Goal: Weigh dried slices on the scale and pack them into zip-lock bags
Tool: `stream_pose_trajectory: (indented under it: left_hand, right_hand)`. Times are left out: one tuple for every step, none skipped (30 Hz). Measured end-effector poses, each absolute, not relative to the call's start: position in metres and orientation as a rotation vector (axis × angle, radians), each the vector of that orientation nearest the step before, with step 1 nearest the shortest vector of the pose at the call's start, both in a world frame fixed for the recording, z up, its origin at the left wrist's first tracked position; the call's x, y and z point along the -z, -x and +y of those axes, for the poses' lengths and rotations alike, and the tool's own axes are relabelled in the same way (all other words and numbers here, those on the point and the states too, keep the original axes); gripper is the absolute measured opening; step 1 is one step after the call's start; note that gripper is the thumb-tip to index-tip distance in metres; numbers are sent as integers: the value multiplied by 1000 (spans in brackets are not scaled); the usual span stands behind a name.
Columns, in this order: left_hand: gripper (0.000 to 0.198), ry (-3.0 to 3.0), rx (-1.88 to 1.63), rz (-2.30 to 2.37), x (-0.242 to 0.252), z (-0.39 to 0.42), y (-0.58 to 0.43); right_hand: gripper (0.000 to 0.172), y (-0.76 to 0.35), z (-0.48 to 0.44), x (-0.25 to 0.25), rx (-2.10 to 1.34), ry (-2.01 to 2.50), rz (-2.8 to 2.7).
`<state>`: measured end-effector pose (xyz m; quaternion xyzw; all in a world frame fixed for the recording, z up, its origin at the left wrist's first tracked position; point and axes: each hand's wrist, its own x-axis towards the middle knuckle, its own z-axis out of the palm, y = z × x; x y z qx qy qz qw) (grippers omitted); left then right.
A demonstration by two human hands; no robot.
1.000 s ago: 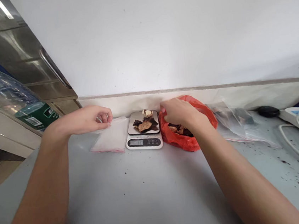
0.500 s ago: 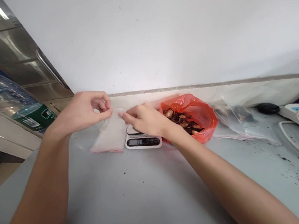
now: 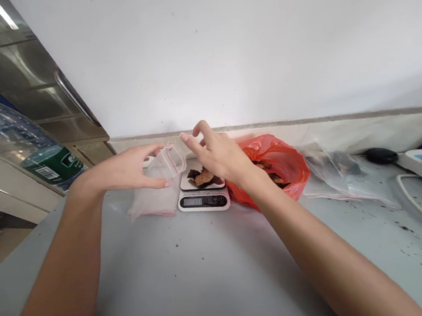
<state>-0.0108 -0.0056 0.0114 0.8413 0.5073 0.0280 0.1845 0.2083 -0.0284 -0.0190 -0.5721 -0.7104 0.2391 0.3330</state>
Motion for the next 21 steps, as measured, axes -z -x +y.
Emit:
stream_pose_trajectory:
  left_hand:
    - [103, -2343, -26, 1488, -11, -5, 13]
    - [105, -2317, 21, 1532, -11, -4, 16]
    - [107, -2293, 59, 1562, -10, -3, 18]
    - [107, -2272, 89, 1581, -9, -2, 19]
    - [107, -2252, 116, 1590, -8, 0, 19]
    - [105, -2236, 139, 1589, -6, 1, 19]
    - [103, -2224, 160, 1584, -4, 2, 19]
    - [102, -2218, 179, 1574, -3, 3, 17]
    - [102, -2215, 193, 1560, -1, 4, 16]
    - [102, -2214, 201, 1541, 1, 6, 15]
    - [102, -2214, 207, 1519, 3, 7, 14]
    - [101, -2212, 213, 1499, 4, 8, 14]
    - [100, -2207, 221, 1489, 6, 8, 14]
    - [100, -2200, 233, 1487, 7, 9, 14]
    - [100, -2193, 242, 1492, 9, 10, 14]
    - [102, -2188, 246, 1499, 10, 10, 14]
    - [103, -2183, 244, 1508, 12, 11, 15]
    - [104, -2180, 239, 1511, 13, 11, 15]
    - [105, -2182, 230, 1510, 14, 12, 15]
    - [105, -2186, 223, 1507, 15, 12, 15]
    - [104, -2189, 221, 1506, 16, 12, 15]
  right_hand:
    - [53, -210, -27, 18, -577, 1622, -1875]
    - [54, -211, -26, 17, -544, 1743, -1908]
    - [54, -212, -24, 17, -525, 1836, -1951]
    - [54, -212, -23, 18, -518, 1900, -2001]
    - [54, -211, -23, 18, -525, 1942, -2056]
    - [54, -210, -22, 19, -541, 1976, -2105]
    - [55, -207, -22, 21, -558, 2008, -2145]
    - [55, -204, -22, 22, -569, 2039, -2173]
    - [55, -200, -23, 23, -578, 2067, -2192]
    - [55, -196, -23, 25, -571, 2087, -2205]
    - [55, -193, -23, 26, -551, 2096, -2217]
    - [54, -190, -24, 27, -525, 2101, -2228]
    - [52, -187, -24, 27, -502, 2106, -2239]
    - [50, -186, -24, 28, -482, 2113, -2244]
    - [46, -186, -24, 28, -469, 2106, -2249]
    - [41, -186, -24, 29, -465, 2082, -2255]
    - [35, -188, -24, 30, -473, 2044, -2260]
    - [29, -190, -23, 31, -484, 1999, -2262]
    - [25, -192, -22, 32, -494, 1959, -2257]
    - [21, -194, -21, 34, -502, 1931, -2248]
    - [19, -197, -20, 36, -506, 1917, -2237]
